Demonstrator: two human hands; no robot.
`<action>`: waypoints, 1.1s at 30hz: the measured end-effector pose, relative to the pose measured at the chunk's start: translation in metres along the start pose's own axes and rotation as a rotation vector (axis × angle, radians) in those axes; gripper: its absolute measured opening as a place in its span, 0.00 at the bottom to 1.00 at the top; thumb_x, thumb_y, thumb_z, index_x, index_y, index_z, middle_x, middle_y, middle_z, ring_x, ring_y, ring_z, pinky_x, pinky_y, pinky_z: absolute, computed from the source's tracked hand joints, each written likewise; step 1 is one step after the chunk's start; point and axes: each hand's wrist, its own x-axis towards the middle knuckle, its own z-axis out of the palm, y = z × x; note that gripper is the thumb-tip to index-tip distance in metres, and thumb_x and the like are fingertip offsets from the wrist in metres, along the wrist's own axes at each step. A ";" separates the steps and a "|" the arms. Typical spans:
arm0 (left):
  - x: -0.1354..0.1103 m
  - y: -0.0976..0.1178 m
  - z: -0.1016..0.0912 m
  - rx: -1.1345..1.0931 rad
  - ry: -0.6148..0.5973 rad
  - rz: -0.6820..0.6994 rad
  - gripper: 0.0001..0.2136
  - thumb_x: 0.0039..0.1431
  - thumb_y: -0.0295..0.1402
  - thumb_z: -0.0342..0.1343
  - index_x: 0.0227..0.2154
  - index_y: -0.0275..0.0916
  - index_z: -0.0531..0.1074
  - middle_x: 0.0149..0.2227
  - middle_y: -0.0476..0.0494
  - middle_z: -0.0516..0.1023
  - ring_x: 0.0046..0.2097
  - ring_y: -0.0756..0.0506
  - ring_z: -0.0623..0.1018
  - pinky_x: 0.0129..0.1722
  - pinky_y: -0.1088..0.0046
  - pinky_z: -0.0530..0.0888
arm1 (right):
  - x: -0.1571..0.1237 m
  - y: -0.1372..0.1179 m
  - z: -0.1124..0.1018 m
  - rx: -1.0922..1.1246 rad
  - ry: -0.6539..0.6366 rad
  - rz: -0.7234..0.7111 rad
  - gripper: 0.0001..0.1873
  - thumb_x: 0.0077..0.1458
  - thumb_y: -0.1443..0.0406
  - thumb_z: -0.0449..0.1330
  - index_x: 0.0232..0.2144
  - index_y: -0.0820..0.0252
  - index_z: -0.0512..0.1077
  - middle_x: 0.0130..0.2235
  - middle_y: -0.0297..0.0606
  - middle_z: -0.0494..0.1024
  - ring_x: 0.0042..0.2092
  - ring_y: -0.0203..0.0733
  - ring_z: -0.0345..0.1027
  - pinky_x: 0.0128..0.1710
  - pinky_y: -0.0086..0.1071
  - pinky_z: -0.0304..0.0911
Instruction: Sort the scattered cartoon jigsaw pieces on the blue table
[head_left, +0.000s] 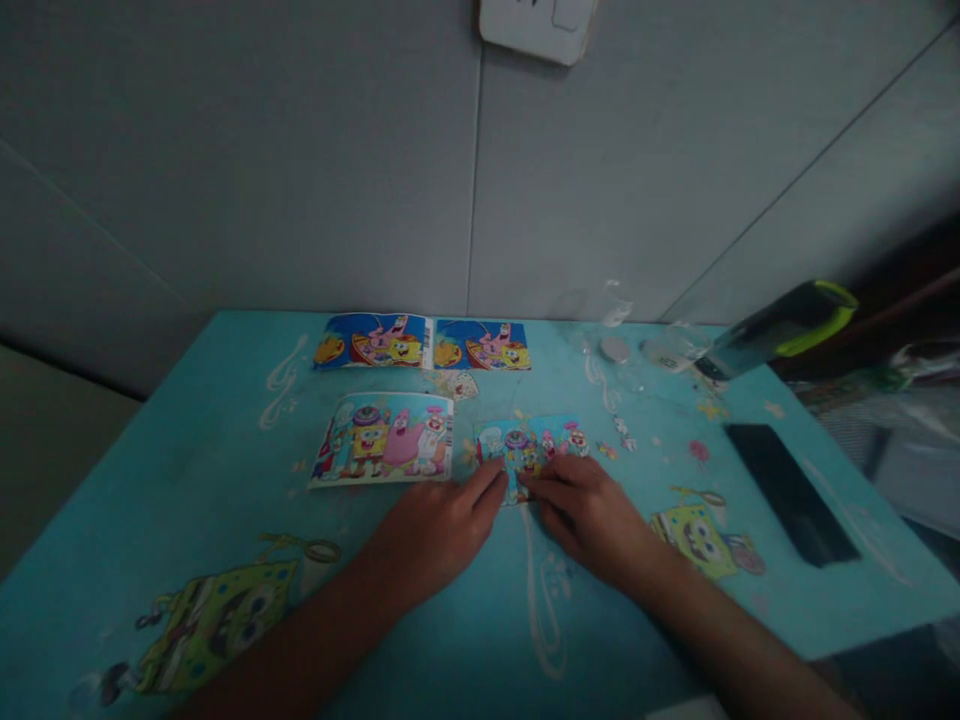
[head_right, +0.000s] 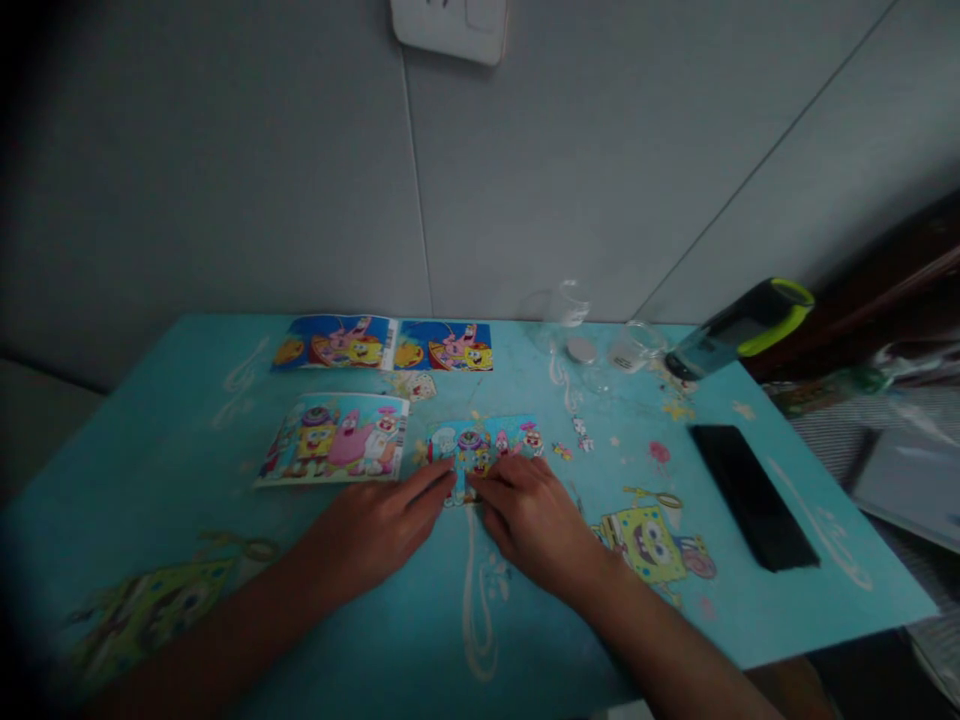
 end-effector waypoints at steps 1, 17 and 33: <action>0.000 0.000 0.001 0.003 0.005 0.003 0.17 0.63 0.25 0.51 0.54 0.37 0.70 0.57 0.38 0.73 0.31 0.47 0.80 0.28 0.68 0.79 | 0.000 0.001 -0.004 0.032 0.015 0.000 0.15 0.61 0.69 0.57 0.49 0.55 0.76 0.42 0.43 0.76 0.45 0.46 0.70 0.48 0.42 0.66; -0.004 -0.006 0.007 -0.150 -0.001 -0.027 0.21 0.66 0.29 0.49 0.62 0.40 0.62 0.60 0.39 0.71 0.41 0.44 0.82 0.39 0.63 0.83 | -0.031 0.084 -0.057 0.029 0.130 0.578 0.15 0.57 0.56 0.61 0.42 0.56 0.79 0.35 0.38 0.80 0.33 0.42 0.71 0.35 0.35 0.64; -0.002 -0.006 0.005 -0.199 -0.002 -0.055 0.18 0.67 0.29 0.48 0.58 0.40 0.65 0.60 0.39 0.71 0.43 0.44 0.81 0.40 0.64 0.81 | -0.056 0.066 -0.064 0.335 -0.347 0.392 0.12 0.55 0.61 0.65 0.43 0.51 0.76 0.39 0.35 0.77 0.39 0.40 0.71 0.39 0.30 0.66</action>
